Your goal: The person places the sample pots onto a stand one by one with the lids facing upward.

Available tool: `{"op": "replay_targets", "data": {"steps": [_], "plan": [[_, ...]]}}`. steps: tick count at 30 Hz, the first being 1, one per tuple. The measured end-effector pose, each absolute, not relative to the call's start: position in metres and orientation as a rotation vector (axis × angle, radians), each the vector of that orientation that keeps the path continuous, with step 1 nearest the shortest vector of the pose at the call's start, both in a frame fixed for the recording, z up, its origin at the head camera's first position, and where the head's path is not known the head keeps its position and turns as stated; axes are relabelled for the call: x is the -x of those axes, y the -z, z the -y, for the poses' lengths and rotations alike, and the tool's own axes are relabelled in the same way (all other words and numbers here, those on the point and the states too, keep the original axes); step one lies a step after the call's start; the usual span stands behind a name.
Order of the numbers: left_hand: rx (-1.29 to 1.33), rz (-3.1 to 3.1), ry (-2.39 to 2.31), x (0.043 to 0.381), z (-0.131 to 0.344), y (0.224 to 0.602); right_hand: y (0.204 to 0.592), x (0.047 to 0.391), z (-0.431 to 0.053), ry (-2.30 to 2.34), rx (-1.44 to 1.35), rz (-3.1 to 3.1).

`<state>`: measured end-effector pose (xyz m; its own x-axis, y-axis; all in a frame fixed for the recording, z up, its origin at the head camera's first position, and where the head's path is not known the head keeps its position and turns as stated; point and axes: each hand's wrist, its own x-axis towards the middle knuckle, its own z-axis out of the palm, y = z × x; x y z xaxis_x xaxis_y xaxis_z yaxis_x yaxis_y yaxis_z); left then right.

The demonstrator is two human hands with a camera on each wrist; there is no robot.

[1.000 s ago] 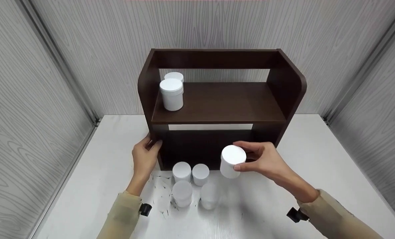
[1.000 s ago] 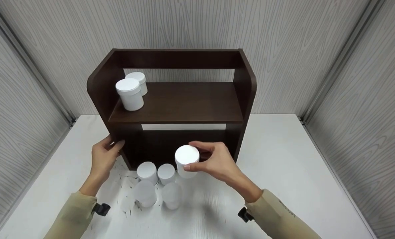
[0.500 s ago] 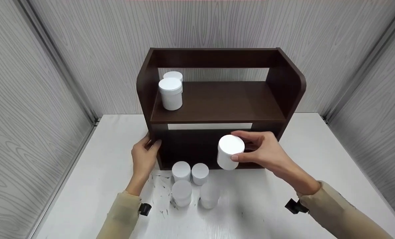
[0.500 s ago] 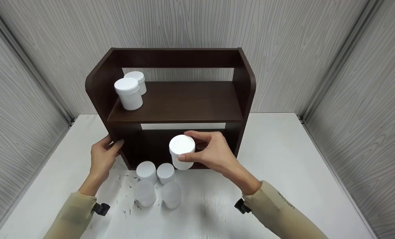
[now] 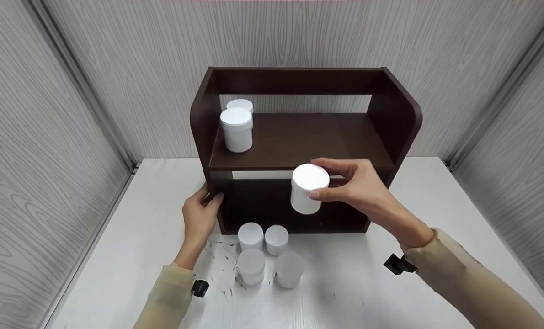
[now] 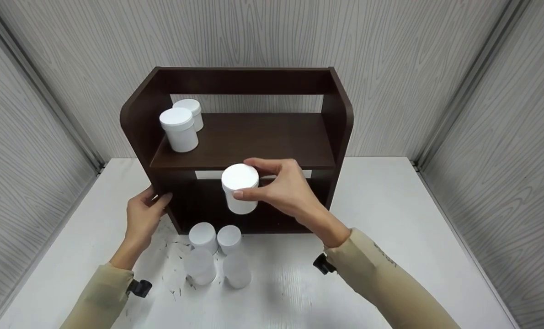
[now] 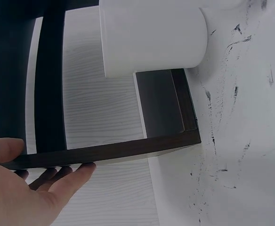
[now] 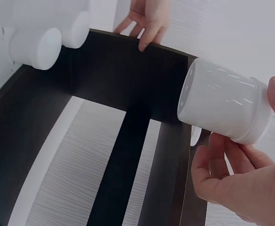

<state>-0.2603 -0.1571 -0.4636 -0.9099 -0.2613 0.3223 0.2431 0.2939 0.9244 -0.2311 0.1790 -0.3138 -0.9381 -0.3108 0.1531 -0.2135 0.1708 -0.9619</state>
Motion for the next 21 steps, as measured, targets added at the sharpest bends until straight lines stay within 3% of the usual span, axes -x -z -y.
{"op": "replay_targets", "data": {"steps": [21], "plan": [[-0.039, 2.158, 1.652, 0.259, 0.157, 0.462, 0.271, 0.274, -0.158, 1.957, 0.550, -2.355]]}}
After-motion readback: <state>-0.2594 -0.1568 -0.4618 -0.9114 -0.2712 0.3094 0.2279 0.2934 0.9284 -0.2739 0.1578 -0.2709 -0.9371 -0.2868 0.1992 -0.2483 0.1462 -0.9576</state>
